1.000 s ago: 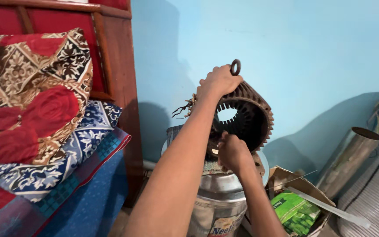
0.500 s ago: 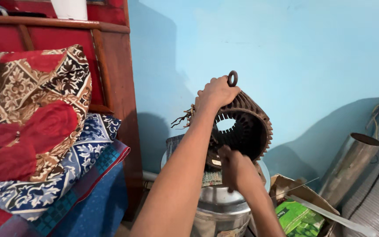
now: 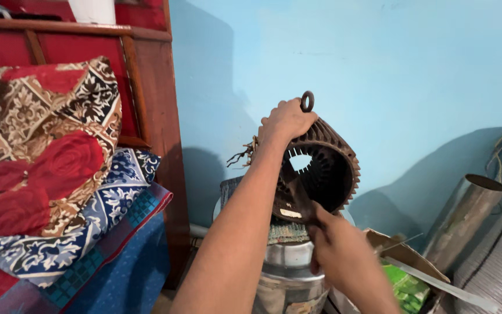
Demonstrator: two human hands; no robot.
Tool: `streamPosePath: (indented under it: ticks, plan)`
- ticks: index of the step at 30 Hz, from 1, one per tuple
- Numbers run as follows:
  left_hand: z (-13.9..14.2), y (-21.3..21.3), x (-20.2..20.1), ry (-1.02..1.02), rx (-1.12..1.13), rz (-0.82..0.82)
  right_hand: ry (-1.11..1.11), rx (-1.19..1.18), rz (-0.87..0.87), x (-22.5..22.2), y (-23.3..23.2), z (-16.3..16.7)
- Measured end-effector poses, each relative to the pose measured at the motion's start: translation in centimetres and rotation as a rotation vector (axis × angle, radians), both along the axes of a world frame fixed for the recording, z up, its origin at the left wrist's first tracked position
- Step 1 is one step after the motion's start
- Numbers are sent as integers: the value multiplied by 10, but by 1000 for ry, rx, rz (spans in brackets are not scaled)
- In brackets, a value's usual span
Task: The person holds a rusty electric motor stator housing steady on a metal container and uses a flat file to file the inner slots of the housing, repositioning the file around the slot ring and rotating the housing to reach different sections.
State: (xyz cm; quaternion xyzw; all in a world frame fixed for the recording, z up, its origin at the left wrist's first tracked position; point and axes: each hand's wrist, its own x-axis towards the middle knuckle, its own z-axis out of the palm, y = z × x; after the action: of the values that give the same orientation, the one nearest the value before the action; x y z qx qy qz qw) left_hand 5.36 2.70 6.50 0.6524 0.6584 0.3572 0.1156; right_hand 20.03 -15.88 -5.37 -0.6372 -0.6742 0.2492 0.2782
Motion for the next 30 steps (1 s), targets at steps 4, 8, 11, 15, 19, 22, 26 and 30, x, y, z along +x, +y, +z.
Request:
streamPosePath:
  ticks: [4, 8, 11, 15, 19, 22, 26, 30]
  plan:
    - [1, -4, 0, 3, 20, 6, 158, 109, 67, -34, 65, -16]
    - [2, -7, 0, -6, -16, -1, 390, 163, 215, -56, 85, -6]
    - [2, -9, -1, -2, 23, 7, 357, 179, 195, -59, 64, -7]
    - [0, -10, -1, -19, 52, 6, 187, 50, 37, -52, 44, -26]
    - [0, -7, 0, -5, 23, 3, 585, 137, 204, -60, 85, -25]
    - [2, -4, 0, 4, 21, -1, 1009, -77, 231, -59, 105, -32]
    - [2, -5, -2, 12, 24, 0, 1161, -161, 127, -48, 98, -58]
    - [1, -11, -2, -10, 31, -2, 1122, -117, 114, -51, 106, -59]
